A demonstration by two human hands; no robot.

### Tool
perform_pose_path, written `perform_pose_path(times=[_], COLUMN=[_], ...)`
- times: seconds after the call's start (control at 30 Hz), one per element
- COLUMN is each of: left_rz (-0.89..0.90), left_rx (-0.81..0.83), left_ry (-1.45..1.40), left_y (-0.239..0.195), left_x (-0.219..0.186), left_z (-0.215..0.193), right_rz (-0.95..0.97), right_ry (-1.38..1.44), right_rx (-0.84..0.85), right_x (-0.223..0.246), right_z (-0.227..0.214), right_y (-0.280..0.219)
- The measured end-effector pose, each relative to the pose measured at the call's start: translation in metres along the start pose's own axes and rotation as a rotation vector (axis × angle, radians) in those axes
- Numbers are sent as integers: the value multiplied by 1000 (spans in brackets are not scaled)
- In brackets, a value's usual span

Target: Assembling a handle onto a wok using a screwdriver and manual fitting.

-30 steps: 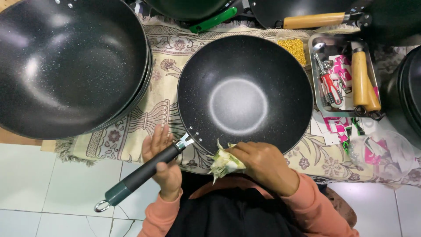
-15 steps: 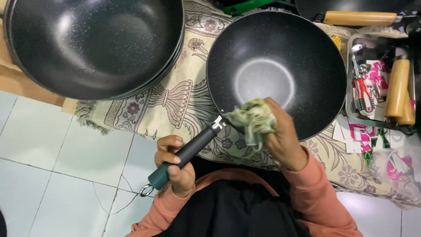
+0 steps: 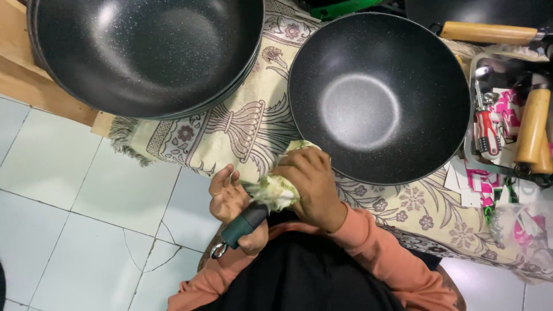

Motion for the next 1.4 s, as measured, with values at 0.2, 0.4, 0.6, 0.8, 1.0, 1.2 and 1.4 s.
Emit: perform_pose_path(times=[0.2,0.4,0.6,0.8,1.0,1.2,1.4], left_rz=[-15,-415,-115,-362,-560,-537,-461], left_rx=[-5,-136,-11,30,95,89,82], left_ry=[-9,-355,-33,-71,1,-107,-56], left_y=[-2,-56,4,14,30,4,12], left_x=[5,51,-7,-1,2,22,16], left_z=[4,-79,0,-16,27,54,56], right_rz=[-13,-242,-59,256,149,37,65], right_ry=[64,189,184,462,-431,-515,-421], right_rx=[24,-17,-35,-245,3,-20,10], right_x=[30,50,14,-27,-47,-37,-98], right_z=[27,20,-6,-76,-74,-66,-101], right_y=[-15,-19,-2,-20,-47,-51,-102])
Point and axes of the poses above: each hand's wrist, its own y-axis towards the middle knuckle, its own z-axis out of the palm, x = y × z, the point moved 1 cm from there along y, towards the middle knuckle, and after that the axes turned 7 degrees about z, right-handed, at the moved point
